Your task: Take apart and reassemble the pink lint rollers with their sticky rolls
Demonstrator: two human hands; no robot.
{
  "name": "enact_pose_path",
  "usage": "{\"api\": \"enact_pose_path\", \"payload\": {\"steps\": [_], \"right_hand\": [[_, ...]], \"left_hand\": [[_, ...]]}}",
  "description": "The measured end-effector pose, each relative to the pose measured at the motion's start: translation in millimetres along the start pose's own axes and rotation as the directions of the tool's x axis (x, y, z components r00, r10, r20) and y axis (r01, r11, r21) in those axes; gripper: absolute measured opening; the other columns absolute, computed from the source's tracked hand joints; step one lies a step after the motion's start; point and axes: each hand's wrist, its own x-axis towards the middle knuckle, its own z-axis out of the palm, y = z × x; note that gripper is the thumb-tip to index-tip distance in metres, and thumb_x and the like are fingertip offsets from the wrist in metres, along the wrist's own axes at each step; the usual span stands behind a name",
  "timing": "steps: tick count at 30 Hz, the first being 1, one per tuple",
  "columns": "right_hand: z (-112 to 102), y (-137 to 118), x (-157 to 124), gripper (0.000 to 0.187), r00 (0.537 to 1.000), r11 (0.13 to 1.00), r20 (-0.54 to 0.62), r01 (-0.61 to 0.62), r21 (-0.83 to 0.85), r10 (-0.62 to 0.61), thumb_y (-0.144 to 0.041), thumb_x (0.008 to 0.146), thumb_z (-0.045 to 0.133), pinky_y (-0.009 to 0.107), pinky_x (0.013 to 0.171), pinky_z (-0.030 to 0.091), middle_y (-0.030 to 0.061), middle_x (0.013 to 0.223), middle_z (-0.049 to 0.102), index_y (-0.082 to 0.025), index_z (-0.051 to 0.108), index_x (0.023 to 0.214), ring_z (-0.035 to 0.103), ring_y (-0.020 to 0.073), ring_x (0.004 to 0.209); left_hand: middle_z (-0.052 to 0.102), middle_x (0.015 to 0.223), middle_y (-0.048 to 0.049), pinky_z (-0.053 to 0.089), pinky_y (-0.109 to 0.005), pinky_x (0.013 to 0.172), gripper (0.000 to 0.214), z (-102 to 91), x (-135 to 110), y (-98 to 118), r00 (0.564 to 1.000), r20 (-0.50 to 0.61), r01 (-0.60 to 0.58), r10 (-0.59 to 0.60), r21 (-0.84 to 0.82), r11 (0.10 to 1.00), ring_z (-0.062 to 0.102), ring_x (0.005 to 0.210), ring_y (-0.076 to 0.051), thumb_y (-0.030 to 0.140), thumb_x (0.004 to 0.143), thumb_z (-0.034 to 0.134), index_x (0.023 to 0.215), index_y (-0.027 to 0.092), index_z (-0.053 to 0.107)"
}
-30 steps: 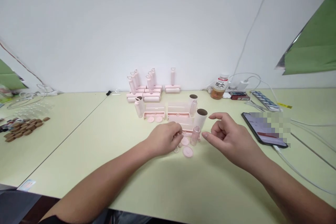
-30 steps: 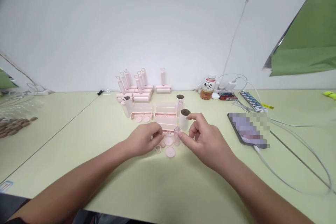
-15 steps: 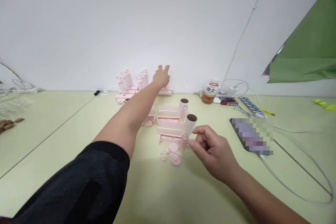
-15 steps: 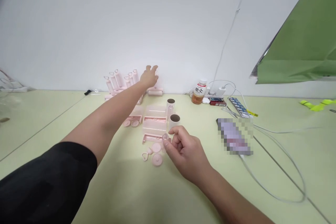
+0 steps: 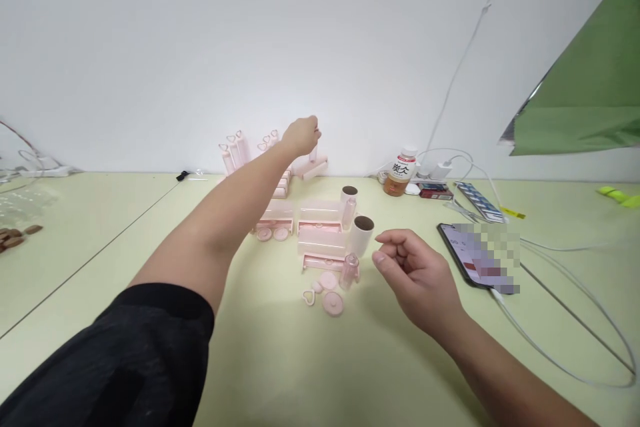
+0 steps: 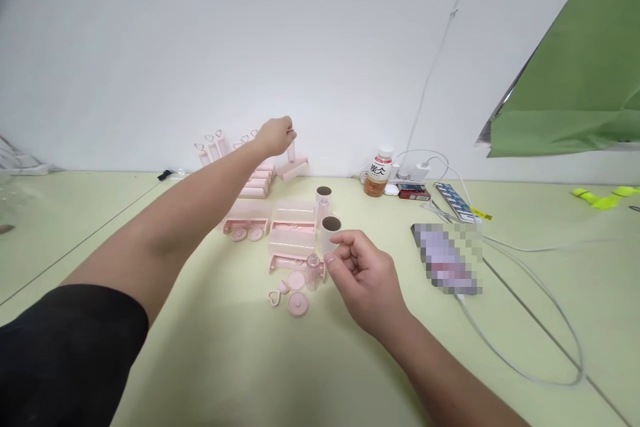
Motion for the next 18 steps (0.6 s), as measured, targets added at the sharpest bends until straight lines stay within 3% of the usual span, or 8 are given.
{"api": "enact_pose_path", "payload": {"steps": [2, 4, 7, 9, 11, 14, 16, 18], "right_hand": [[1.3, -0.6, 3.0, 0.016, 0.999, 0.997, -0.013, -0.051, 0.051, 0.051, -0.034, 0.084, 0.064, 0.024, 0.045, 0.041, -0.0025, 0.064, 0.054, -0.021, 0.059, 0.093, 0.050, 0.0124, 0.052], [3.5, -1.6, 7.8, 0.020, 0.997, 0.992, -0.002, -0.080, 0.099, 0.080, -0.035, 0.084, 0.065, 0.024, 0.045, 0.041, -0.0026, 0.066, 0.054, -0.021, 0.059, 0.095, 0.049, 0.0118, 0.051], [8.6, -6.9, 20.8, 0.037, 0.998, 0.988, 0.029, -0.051, 0.143, 0.047, -0.038, 0.084, 0.066, 0.025, 0.046, 0.044, -0.0003, 0.078, 0.060, -0.022, 0.054, 0.114, 0.051, 0.0118, 0.053], [12.6, -15.9, 33.6, 0.053, 1.000, 0.994, 0.006, 0.028, 0.109, -0.029, -0.039, 0.082, 0.068, 0.027, 0.049, 0.045, 0.0006, 0.087, 0.061, -0.024, 0.046, 0.128, 0.051, 0.0118, 0.055], [16.7, -29.9, 47.2, 0.057, 0.991, 0.991, -0.036, 0.129, -0.027, -0.130, -0.040, 0.078, 0.072, 0.028, 0.051, 0.044, -0.0014, 0.081, 0.058, -0.026, 0.047, 0.128, 0.050, 0.0126, 0.056], [23.2, -54.2, 62.5, 0.029, 0.975, 0.934, 0.004, 0.212, -0.286, -0.220, -0.040, 0.076, 0.074, 0.029, 0.050, 0.038, -0.0028, 0.062, 0.049, -0.024, 0.060, 0.096, 0.049, 0.0159, 0.057], [27.7, -66.9, 66.7, 0.020, 0.972, 0.914, 0.089, 0.235, -0.332, -0.218, -0.037, 0.077, 0.072, 0.029, 0.049, 0.035, -0.0012, 0.059, 0.049, -0.024, 0.058, 0.080, 0.051, 0.0173, 0.058], [31.0, -74.0, 66.1, 0.018, 0.965, 0.917, 0.157, 0.249, -0.311, -0.208, -0.032, 0.075, 0.072, 0.028, 0.047, 0.035, 0.0001, 0.063, 0.053, -0.023, 0.055, 0.075, 0.052, 0.0174, 0.059]], "left_hand": [[0.066, 0.105, -0.0133, 0.044, -0.037, 0.085, 0.022, -25.1, -13.4, 6.0, 0.990, -0.133, -0.054, 0.049, -0.037, 0.998, 0.060, 0.098, -0.025, 0.026, 0.095, 0.045, 0.109, 0.016, 0.059], [0.065, 0.094, -0.0088, 0.044, -0.036, 0.082, 0.016, -54.9, -35.1, 17.4, 0.951, -0.291, -0.137, 0.102, -0.101, 0.985, 0.060, 0.094, -0.023, 0.025, 0.095, 0.046, 0.102, 0.019, 0.058], [0.061, 0.085, -0.0042, 0.045, -0.033, 0.076, 0.009, -101.2, -84.4, 48.5, 0.902, -0.393, -0.265, 0.179, -0.176, 0.948, 0.062, 0.092, -0.021, 0.024, 0.094, 0.048, 0.095, 0.020, 0.056], [0.057, 0.081, -0.0014, 0.045, -0.031, 0.072, 0.011, -127.3, -122.4, 74.6, 0.891, -0.369, -0.352, 0.263, -0.196, 0.915, 0.065, 0.092, -0.020, 0.024, 0.094, 0.046, 0.090, 0.021, 0.056], [0.055, 0.079, 0.0005, 0.044, -0.029, 0.069, 0.023, -145.7, -155.7, 97.8, 0.889, -0.286, -0.427, 0.357, -0.241, 0.872, 0.067, 0.093, -0.019, 0.024, 0.097, 0.037, 0.084, 0.021, 0.056], [0.056, 0.077, 0.0014, 0.045, -0.027, 0.065, 0.034, -157.7, -185.2, 115.4, 0.909, -0.145, -0.416, 0.391, -0.397, 0.818, 0.068, 0.090, -0.018, 0.023, 0.099, 0.030, 0.077, 0.021, 0.056], [0.058, 0.077, 0.0013, 0.047, -0.027, 0.063, 0.031, -158.5, -191.3, 115.3, 0.931, -0.069, -0.344, 0.359, -0.499, 0.796, 0.068, 0.086, -0.019, 0.025, 0.098, 0.037, 0.075, 0.021, 0.057], [0.059, 0.079, 0.0009, 0.048, -0.028, 0.062, 0.025, -157.5, -192.1, 109.9, 0.946, -0.035, -0.284, 0.322, -0.571, 0.770, 0.068, 0.085, -0.020, 0.029, 0.096, 0.046, 0.076, 0.021, 0.058]]}}
